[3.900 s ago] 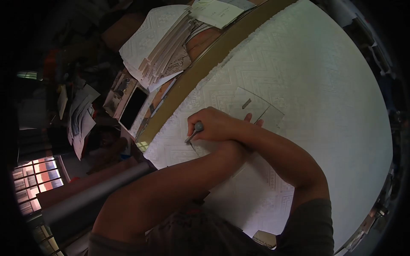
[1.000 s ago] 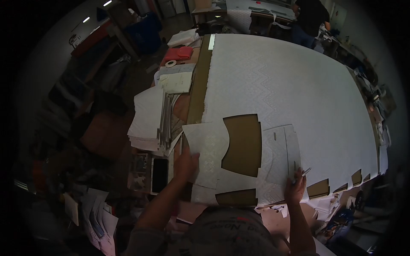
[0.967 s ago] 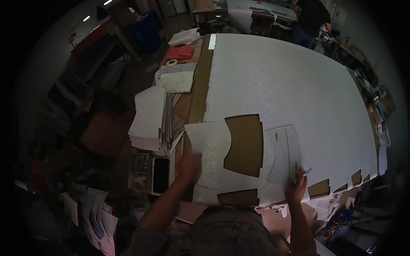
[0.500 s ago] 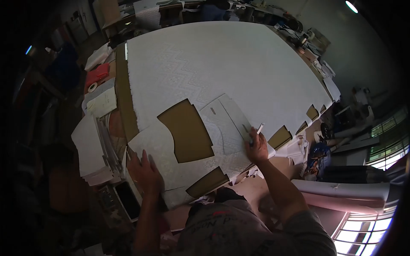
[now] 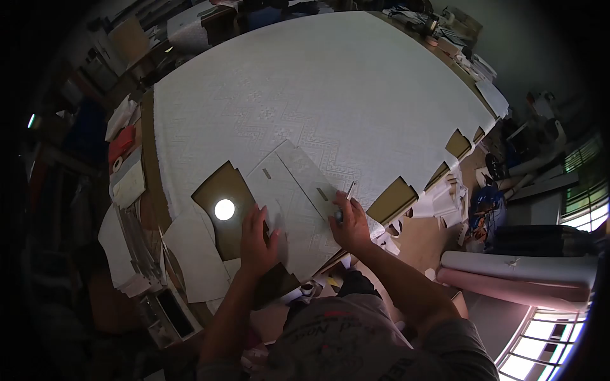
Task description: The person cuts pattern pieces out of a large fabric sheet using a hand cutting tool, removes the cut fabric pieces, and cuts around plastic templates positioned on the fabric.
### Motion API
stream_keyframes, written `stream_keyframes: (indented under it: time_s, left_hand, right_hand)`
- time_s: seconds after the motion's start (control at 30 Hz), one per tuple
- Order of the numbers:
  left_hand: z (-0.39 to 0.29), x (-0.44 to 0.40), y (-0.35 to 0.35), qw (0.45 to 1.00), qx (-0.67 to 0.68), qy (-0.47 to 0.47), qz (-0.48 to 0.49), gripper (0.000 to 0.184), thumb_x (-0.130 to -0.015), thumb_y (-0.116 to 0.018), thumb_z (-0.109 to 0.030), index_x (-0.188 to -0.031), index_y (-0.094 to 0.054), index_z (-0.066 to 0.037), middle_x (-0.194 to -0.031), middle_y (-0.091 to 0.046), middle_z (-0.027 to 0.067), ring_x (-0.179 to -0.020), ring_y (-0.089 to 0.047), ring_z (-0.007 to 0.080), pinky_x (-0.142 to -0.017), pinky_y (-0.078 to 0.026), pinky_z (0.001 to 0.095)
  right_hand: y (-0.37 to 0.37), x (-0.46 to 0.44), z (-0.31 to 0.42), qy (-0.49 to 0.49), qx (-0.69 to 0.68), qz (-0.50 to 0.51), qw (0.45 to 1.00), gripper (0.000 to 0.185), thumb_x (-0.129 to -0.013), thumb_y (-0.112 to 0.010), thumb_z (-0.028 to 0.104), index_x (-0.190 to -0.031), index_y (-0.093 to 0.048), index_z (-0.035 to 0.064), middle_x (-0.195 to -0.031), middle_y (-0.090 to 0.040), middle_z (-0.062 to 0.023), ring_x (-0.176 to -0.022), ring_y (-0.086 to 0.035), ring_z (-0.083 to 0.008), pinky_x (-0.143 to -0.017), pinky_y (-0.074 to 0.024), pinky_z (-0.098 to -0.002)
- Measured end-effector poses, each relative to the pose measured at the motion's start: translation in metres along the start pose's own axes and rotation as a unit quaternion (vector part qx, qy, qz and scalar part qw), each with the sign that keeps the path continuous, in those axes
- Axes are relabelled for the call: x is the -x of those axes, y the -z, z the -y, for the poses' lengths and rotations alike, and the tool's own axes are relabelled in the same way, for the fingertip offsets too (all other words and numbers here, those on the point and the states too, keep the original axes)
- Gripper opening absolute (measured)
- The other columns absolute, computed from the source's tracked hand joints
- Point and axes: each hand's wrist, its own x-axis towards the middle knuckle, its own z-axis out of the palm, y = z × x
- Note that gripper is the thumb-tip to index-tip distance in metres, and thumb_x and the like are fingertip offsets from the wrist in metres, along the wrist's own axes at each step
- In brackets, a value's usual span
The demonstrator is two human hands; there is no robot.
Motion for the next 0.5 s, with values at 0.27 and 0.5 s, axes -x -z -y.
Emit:
stream_keyframes:
  time_s: [0.27, 0.5]
  left_hand:
    - [0.012, -0.061, -0.045, 0.987, -0.158, 0.013, 0.010, 0.074, -0.088, -0.079, -0.041, -0.150, -0.053, -0.008, -0.159, -0.039, 0.0287, -0.147, -0.037, 0.0496, -0.120, -0.033, 0.0588]
    - [0.006, -0.077, -0.033, 0.973, -0.219, -0.001, 0.072, 0.077, -0.085, -0.080, -0.053, -0.146, -0.058, -0.011, -0.159, -0.042, 0.0258, -0.149, -0.034, 0.0487, -0.121, -0.031, 0.0589]
  right_hand:
    - [0.058, -0.039, -0.073, 0.125, -0.100, 0.157, 0.975, 0.065, -0.081, -0.082, 0.009, -0.139, -0.053, 0.0093, -0.126, -0.070, -0.0146, -0.121, -0.061, -0.0392, -0.102, -0.0512, -0.0500]
    - [0.066, -0.048, -0.078, 0.169, -0.099, 0.180, 0.964, 0.061, -0.076, -0.089, 0.013, -0.127, -0.055, 0.0093, -0.142, -0.064, -0.0115, -0.130, -0.057, -0.0377, -0.107, -0.0478, -0.0490]
